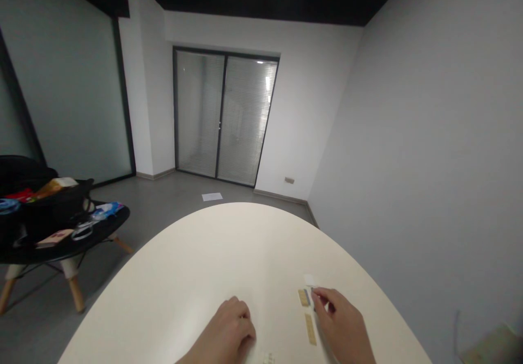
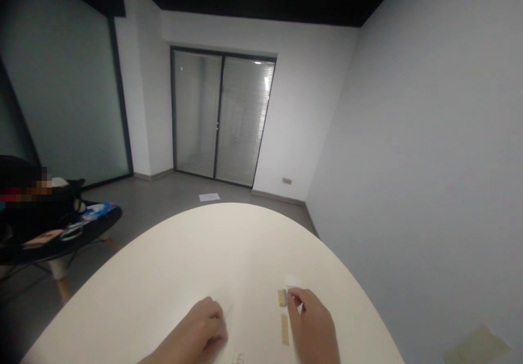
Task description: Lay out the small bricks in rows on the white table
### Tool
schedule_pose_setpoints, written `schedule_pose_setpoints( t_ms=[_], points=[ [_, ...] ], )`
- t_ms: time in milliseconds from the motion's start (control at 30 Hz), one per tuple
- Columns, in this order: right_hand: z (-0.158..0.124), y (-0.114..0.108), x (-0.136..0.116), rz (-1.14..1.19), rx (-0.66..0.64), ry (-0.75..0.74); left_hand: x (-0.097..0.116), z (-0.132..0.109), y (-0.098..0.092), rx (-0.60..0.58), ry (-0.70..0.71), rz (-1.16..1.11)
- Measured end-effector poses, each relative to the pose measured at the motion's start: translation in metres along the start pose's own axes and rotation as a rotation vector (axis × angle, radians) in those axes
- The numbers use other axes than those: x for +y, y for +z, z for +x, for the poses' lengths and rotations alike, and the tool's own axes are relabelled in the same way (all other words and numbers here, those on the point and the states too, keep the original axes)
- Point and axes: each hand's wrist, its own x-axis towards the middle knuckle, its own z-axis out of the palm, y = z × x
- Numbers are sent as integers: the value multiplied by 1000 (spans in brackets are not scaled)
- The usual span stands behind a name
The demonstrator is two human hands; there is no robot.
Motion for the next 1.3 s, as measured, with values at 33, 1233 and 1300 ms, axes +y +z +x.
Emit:
schedule_pose_setpoints(
  t_ms=[33, 1233, 1300],
  points=[
    [-1, 1, -1, 5, -2, -9, 0, 0, 0, -1, 5, -7],
    [-14, 18, -21, -14, -61, -261, 11, 0, -15, -93, -95, 59],
    [-17, 21, -27, -5, -47, -331, 10, -1, -15, -35, -129, -40]
  ],
)
